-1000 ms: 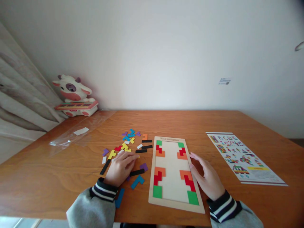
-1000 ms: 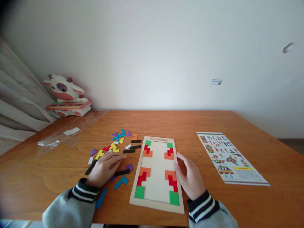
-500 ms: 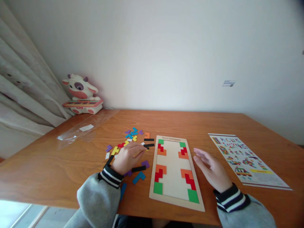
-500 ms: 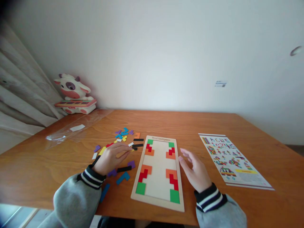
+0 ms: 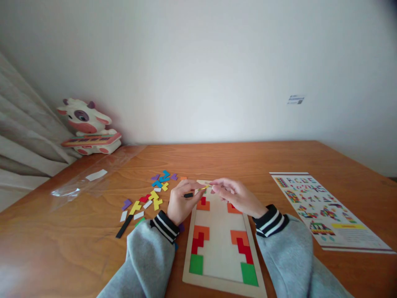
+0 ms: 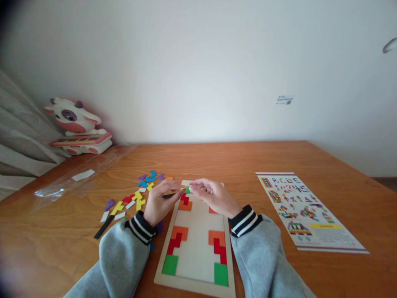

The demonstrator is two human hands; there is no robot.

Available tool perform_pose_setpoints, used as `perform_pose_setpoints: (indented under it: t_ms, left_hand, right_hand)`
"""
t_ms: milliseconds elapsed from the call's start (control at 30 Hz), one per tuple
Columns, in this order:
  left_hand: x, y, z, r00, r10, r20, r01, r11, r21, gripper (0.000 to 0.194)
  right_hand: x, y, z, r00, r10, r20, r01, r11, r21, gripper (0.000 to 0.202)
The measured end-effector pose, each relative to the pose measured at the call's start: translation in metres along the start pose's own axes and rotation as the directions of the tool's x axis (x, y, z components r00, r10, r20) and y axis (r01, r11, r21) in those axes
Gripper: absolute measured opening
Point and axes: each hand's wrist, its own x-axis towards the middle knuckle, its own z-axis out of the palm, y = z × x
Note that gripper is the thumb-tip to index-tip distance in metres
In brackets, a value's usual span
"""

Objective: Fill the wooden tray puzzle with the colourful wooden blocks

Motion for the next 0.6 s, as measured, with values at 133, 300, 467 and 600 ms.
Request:
perform_pose_setpoints:
  t_ms: [133, 300, 467, 600]
  left_hand:
    - [-0.006, -0.001, 0.002, 0.994, 0.069, 0.087, -0.070, 0.998, 0.001, 0.010]
    - [-0.011, 0.000, 0.005, 0.993, 0.066, 0.096, -0.066, 0.998, -0.008, 0.014]
    - [-0.013, -0.002, 0.007, 0.994, 0.024, 0.109, -0.023, 1.000, -0.011, 0.014]
    - [-0.013, -0.002, 0.010, 0.990, -0.071, 0.124, 0.095, 0.975, -0.203, 0.018]
  right_hand:
    - [-0.005, 0.013, 0.015, 0.999, 0.032, -0.002, -0.032, 0.991, 0.129, 0.046]
    - [-0.004, 0.022, 0.025, 0.997, 0.071, -0.041, -0.062, 0.978, 0.200, 0.045]
    - [-0.003, 0.029, 0.021, 0.996, 0.075, -0.037, -0.066, 0.975, 0.212, 0.045]
    - [-0.004, 0.029, 0.014, 0.996, 0.091, -0.022, -0.082, 0.963, 0.255, 0.043]
